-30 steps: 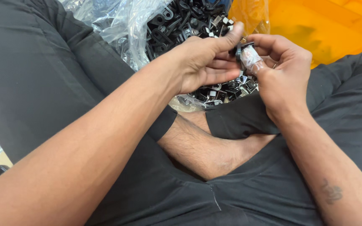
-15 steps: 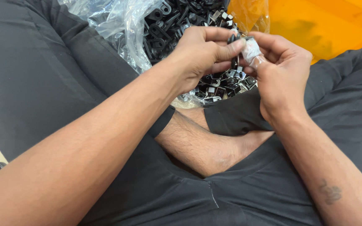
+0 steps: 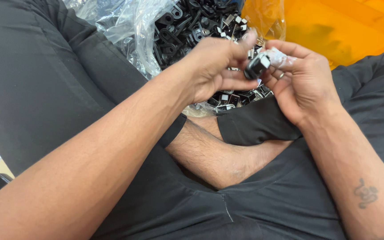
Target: The person sits cross-legged on the floor with a large bag of small black metal hinge parts beside them. They pick up hinge halves one at a time, insert a small metal pin or screw through the aligned holes by hand, press it into place, and set the assembled hinge back onto the pile, repeating this continuously.
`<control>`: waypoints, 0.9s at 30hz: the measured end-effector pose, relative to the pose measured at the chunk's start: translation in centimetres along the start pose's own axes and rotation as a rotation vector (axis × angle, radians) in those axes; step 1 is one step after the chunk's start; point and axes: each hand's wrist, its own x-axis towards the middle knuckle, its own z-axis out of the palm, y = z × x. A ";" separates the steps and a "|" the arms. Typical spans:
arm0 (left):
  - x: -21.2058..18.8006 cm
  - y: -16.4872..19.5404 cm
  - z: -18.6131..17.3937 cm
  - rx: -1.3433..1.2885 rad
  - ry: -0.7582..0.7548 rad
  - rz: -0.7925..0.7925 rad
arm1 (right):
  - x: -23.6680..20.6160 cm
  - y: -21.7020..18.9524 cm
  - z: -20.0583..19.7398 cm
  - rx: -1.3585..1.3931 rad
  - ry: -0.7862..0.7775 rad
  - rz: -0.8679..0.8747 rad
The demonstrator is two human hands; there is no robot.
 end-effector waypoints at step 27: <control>0.5 -1.1 -0.1 -0.094 -0.094 0.079 | 0.2 0.0 1.2 -0.059 -0.023 -0.052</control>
